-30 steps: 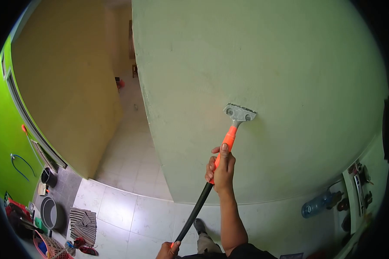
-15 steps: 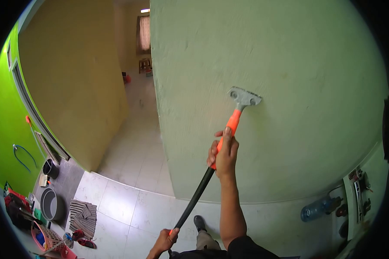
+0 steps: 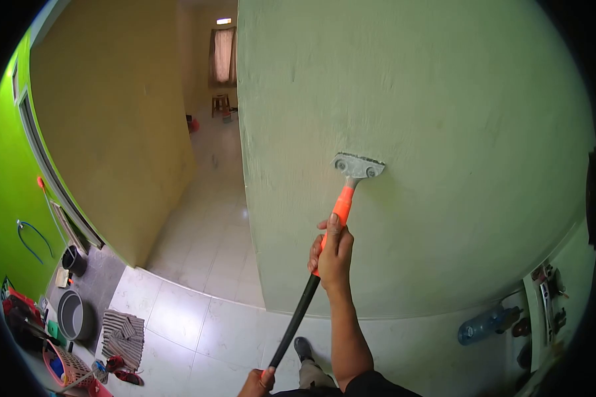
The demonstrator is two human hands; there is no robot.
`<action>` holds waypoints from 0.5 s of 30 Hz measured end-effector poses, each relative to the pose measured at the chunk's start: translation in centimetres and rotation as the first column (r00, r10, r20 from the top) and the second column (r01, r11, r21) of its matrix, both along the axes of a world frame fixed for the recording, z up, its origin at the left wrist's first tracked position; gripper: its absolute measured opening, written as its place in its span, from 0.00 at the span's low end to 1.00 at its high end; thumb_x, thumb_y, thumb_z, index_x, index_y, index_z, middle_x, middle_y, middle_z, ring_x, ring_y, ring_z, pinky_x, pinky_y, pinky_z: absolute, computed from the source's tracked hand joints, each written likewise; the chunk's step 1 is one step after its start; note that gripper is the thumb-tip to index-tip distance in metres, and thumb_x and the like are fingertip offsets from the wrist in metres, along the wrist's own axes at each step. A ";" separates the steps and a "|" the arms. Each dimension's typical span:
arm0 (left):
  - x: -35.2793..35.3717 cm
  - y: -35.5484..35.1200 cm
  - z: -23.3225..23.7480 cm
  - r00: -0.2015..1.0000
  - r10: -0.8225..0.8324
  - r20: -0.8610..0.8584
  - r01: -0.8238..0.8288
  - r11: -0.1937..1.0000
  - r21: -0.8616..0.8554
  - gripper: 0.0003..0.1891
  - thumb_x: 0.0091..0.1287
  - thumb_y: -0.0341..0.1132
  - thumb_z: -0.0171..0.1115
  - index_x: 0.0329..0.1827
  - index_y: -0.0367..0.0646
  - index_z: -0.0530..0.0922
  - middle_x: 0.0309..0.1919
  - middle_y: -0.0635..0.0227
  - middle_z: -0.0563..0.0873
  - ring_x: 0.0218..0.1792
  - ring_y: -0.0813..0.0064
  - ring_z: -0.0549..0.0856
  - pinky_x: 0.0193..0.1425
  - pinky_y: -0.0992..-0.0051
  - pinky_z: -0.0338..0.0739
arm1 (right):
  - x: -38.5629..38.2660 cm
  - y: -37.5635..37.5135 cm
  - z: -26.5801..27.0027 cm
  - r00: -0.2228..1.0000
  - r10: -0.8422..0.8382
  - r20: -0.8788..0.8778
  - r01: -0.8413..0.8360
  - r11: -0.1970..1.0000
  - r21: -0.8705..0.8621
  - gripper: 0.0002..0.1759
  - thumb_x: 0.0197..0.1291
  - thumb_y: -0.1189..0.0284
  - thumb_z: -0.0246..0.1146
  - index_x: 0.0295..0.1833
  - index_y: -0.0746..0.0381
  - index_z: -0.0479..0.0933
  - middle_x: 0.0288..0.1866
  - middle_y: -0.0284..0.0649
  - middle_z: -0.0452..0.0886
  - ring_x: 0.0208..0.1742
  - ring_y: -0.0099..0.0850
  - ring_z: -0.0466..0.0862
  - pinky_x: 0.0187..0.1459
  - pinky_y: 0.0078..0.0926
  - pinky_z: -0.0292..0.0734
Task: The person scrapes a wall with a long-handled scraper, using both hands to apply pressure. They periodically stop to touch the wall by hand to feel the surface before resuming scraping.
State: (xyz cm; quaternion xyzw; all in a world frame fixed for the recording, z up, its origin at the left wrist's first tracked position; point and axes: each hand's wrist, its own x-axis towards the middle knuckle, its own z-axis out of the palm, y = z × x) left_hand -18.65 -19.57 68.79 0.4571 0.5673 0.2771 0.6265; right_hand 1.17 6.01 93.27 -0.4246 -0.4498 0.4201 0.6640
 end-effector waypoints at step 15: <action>0.5 3.1 0.4 0.995 -0.064 0.075 0.057 0.994 0.090 0.39 0.83 0.63 0.43 0.15 0.44 0.67 0.14 0.74 0.71 0.18 0.80 0.69 0.24 0.71 0.64 | 0.0 0.5 3.6 0.992 -0.093 0.088 0.089 0.995 0.050 0.29 0.84 0.50 0.47 0.44 0.69 0.67 0.11 0.32 0.63 0.07 0.25 0.67 0.09 0.27 0.63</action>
